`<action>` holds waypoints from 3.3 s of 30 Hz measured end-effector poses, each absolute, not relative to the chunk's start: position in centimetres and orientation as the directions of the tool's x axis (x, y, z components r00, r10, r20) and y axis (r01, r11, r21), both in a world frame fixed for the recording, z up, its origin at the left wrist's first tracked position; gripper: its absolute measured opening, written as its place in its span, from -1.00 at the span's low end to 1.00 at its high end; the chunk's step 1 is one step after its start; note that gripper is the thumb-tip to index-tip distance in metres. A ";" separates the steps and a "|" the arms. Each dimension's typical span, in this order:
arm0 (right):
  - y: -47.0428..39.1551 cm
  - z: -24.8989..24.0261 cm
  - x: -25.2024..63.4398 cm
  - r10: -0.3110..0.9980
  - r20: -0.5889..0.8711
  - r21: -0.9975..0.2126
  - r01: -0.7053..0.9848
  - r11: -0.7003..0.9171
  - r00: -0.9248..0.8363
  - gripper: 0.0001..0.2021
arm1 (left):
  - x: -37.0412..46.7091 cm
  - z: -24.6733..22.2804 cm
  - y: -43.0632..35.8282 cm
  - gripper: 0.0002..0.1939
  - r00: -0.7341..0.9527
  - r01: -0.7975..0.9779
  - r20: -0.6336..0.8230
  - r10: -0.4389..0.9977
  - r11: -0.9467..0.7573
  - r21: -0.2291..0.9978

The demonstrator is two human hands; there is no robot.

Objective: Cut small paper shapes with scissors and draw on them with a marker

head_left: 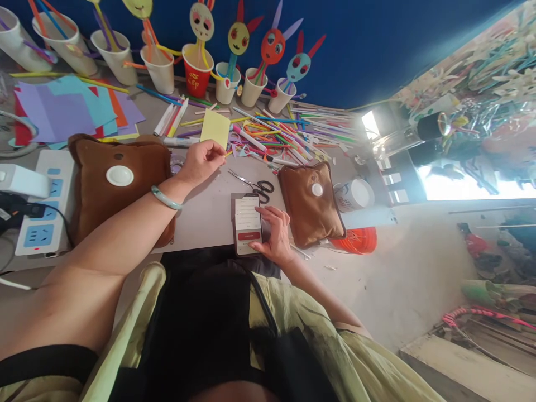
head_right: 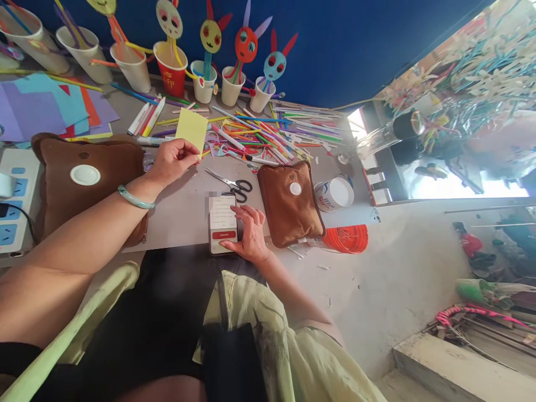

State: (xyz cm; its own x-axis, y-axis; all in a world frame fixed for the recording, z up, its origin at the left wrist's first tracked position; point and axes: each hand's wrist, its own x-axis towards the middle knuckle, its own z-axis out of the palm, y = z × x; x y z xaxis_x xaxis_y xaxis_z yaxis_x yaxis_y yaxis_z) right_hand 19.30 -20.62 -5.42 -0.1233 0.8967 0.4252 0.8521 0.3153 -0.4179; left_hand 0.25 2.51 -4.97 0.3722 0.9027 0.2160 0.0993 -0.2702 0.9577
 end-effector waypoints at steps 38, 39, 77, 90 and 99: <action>-22.0 -6.1 20.0 0.835 0.549 -0.436 0.839 0.325 -0.038 -0.40 | 0.2 -5.0 2.5 -0.94 0.369 0.106 0.182 0.911 -0.236 0.966; -22.1 -6.1 20.0 0.833 0.551 -0.424 0.846 0.324 -0.044 -0.41 | 0.2 -5.0 2.5 -0.94 0.368 0.108 0.180 0.912 -0.234 0.966; -24.1 -6.2 20.7 0.824 0.550 -0.361 0.849 0.386 -0.140 -0.52 | 0.3 -5.1 2.5 -0.93 0.380 0.099 0.188 0.906 -0.242 0.965; -26.5 -6.1 20.8 0.877 0.451 -0.529 0.740 0.415 -0.168 -0.64 | 0.2 -5.1 2.4 -0.93 0.377 0.102 0.199 0.904 -0.255 0.962; -28.2 -8.3 20.7 0.945 0.304 -0.593 0.752 0.288 -0.122 -0.52 | 0.3 -5.3 2.5 -0.92 0.368 0.086 0.214 0.905 -0.263 0.961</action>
State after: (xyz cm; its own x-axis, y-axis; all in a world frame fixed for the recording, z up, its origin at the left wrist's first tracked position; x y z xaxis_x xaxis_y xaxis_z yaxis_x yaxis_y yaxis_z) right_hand 20.71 -28.22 -8.25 -0.1219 0.9449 0.3040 0.7517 0.2879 -0.5933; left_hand 0.29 2.47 -5.27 0.3682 0.9047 0.2144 0.0863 -0.2629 0.9610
